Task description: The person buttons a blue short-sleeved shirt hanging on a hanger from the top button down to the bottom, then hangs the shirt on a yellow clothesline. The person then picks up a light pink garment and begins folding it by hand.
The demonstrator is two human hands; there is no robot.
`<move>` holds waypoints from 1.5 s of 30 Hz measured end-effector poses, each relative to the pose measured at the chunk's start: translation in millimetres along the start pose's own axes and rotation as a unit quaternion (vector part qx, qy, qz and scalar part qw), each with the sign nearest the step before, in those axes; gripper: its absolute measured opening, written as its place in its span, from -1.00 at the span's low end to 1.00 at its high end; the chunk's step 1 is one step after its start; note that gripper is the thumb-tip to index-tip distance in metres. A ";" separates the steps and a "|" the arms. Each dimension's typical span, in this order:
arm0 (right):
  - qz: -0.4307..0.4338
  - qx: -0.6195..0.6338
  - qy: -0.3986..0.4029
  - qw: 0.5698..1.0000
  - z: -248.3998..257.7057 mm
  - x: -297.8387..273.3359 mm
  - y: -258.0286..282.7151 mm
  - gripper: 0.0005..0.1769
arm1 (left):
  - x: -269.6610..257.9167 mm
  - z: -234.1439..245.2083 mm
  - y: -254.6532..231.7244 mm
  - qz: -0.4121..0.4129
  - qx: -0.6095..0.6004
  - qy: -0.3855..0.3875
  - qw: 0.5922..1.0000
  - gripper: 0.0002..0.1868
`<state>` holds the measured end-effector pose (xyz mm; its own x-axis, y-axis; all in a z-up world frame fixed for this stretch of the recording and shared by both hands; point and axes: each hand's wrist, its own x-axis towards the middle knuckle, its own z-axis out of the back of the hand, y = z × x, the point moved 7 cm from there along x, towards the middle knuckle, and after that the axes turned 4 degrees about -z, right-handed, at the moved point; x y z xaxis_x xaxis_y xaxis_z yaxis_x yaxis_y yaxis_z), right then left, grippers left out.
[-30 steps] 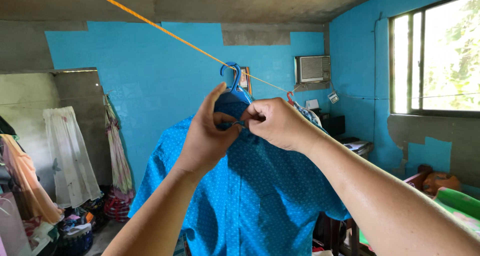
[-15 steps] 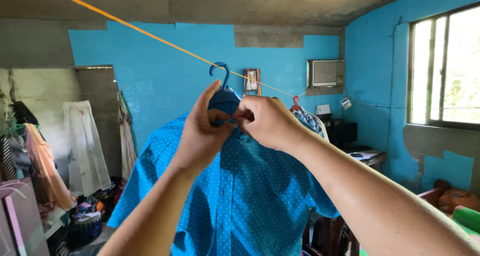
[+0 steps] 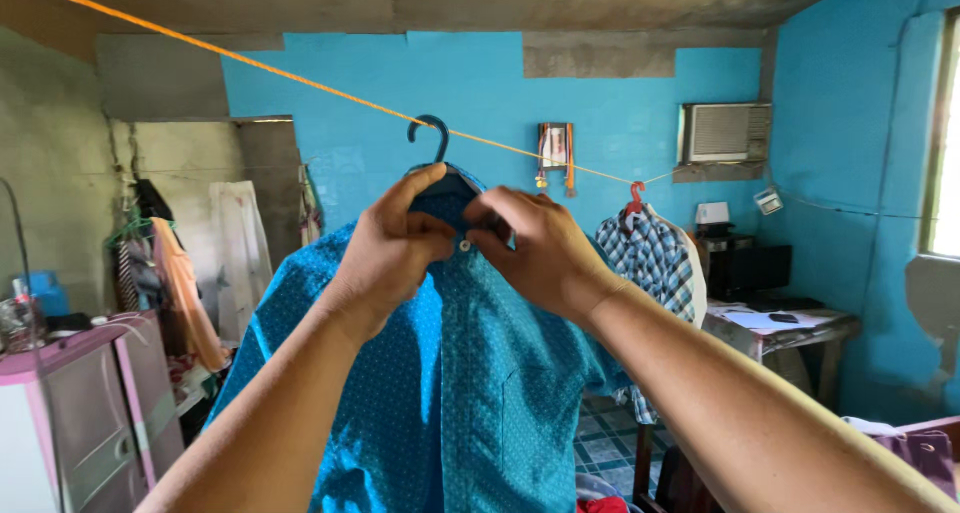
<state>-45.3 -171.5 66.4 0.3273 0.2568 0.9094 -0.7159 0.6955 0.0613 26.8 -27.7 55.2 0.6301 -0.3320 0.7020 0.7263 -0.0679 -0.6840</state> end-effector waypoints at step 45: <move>-0.228 -0.117 -0.167 0.952 -83.6 -88.1 7.9 -0.45 | -47.3 31.9 -15.9 -0.259 0.273 -0.033 0.926 -0.48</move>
<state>-28.2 -132.6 -47.6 0.3275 -0.3081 0.8932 -0.3767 0.8244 0.4225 -5.8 19.1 39.2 0.1605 -0.3279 0.9310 0.9548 0.2905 -0.0622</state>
